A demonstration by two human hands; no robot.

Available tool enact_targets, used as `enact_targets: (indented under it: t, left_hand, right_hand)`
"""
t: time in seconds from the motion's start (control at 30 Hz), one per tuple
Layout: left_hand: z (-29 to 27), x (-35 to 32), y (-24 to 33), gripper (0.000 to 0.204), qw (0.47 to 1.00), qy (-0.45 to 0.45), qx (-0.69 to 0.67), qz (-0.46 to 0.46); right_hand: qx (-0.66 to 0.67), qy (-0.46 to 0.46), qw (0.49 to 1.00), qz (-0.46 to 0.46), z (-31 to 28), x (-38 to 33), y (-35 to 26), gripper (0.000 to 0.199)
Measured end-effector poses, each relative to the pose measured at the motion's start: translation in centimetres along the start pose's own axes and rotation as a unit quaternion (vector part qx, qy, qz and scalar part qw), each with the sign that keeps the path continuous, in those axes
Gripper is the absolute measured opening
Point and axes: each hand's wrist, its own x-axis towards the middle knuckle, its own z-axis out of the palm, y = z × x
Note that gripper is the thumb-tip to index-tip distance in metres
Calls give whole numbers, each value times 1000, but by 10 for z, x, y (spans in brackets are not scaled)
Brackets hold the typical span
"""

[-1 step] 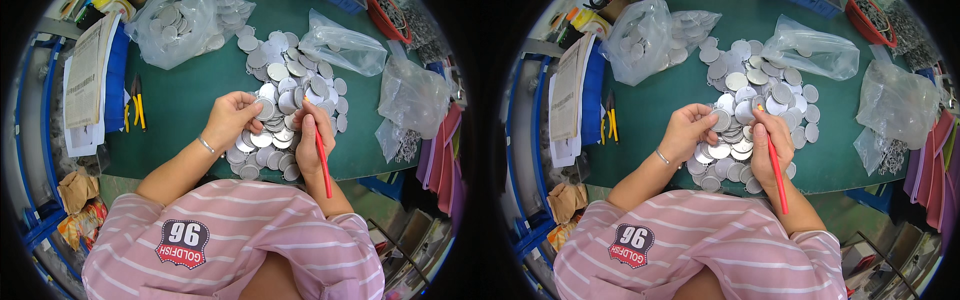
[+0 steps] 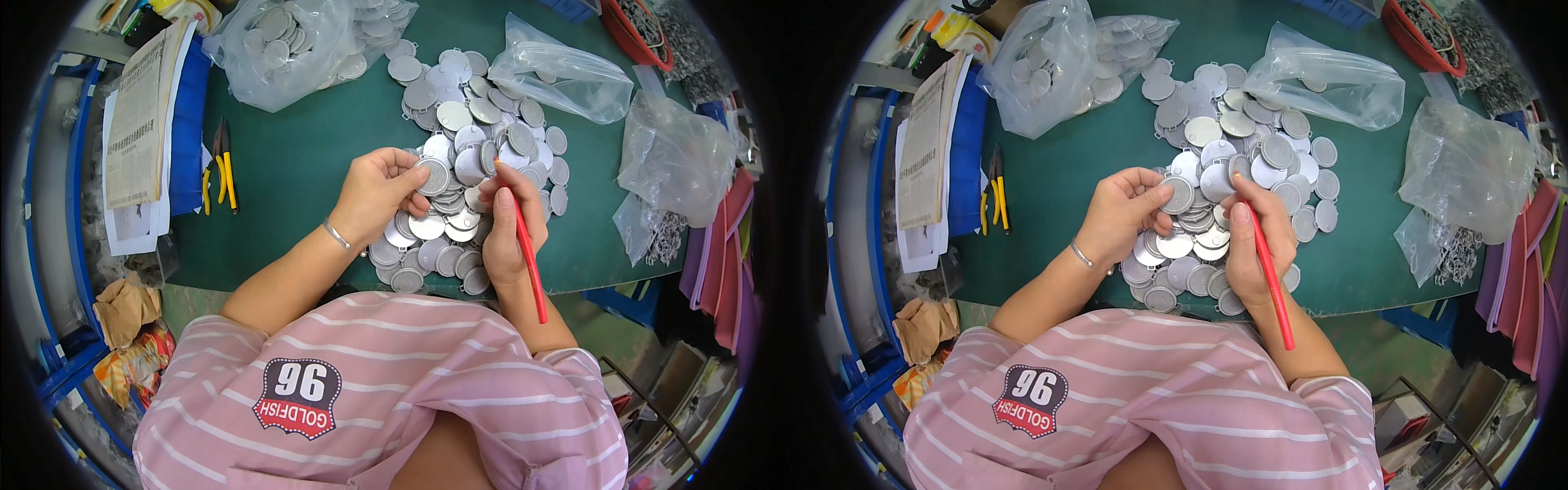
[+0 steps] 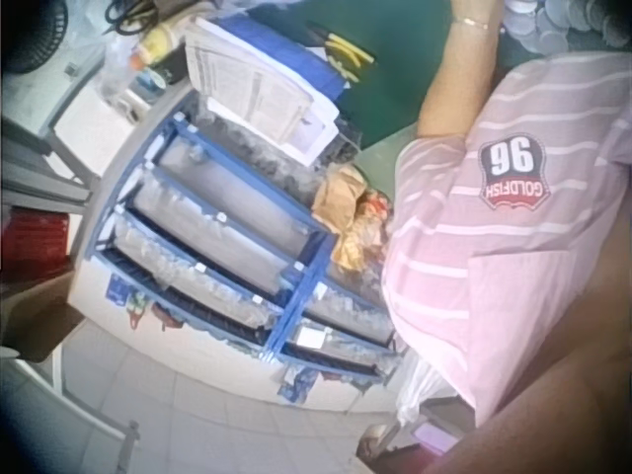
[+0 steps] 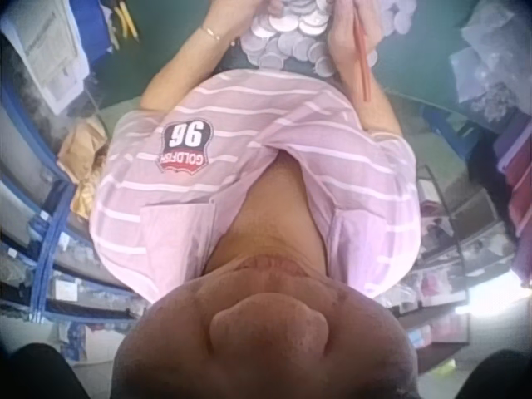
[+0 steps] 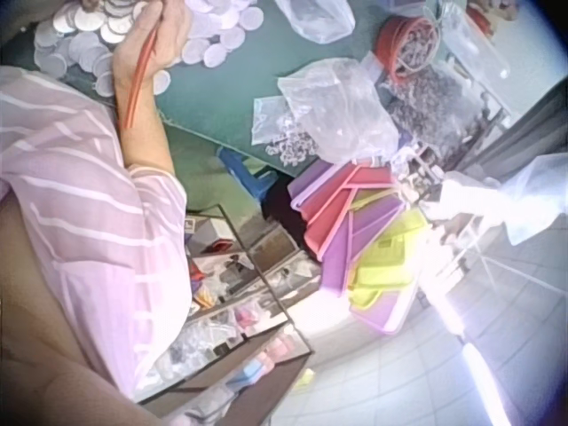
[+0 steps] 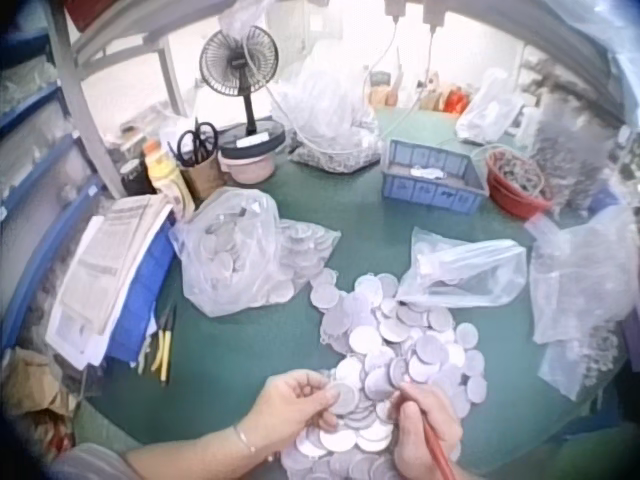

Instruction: The person uses a red pen to mark small metal discs. They pick up each disc from a pile on the desk, make a small mark on one side, and then set it back into the pile.

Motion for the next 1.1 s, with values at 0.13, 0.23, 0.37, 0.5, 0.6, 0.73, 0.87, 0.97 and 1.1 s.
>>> enact_targets:
  t: [0.13,0.23,0.37,0.5,0.6,0.73,0.87,0.97,1.1]
  left_hand:
    - [0,1,-1,18,1000,-1,-3,7]
    - [-1,1,-2,18,1000,0,-6,8]
    - [-2,2,-3,17,1000,-11,-5,8]
    - [-1,1,-2,17,1000,-9,1,9]
    - [-1,2,-3,17,1000,-11,2,9]
    - [-3,2,-2,19,1000,-16,-2,-1]
    - [-4,2,-1,19,1000,-15,-11,-17]
    - [-5,3,0,19,999,-14,-25,-28]
    - [-6,3,1,18,998,-16,-41,-38]
  right_hand:
    - [120,60,989,57,11,-4,-3,7]
    - [33,6,999,-34,5,-4,10,7]
    - [70,-41,996,-26,0,-5,9,11]
    - [15,-63,996,-56,1,-3,10,12]
    - [6,-65,996,-66,2,-2,9,12]
    - [-5,-76,993,-86,2,-1,9,12]
    - [-6,-81,991,-109,3,1,9,11]
    - [7,-104,988,-113,3,1,8,11]
    - [-13,-119,985,-122,3,2,7,11]
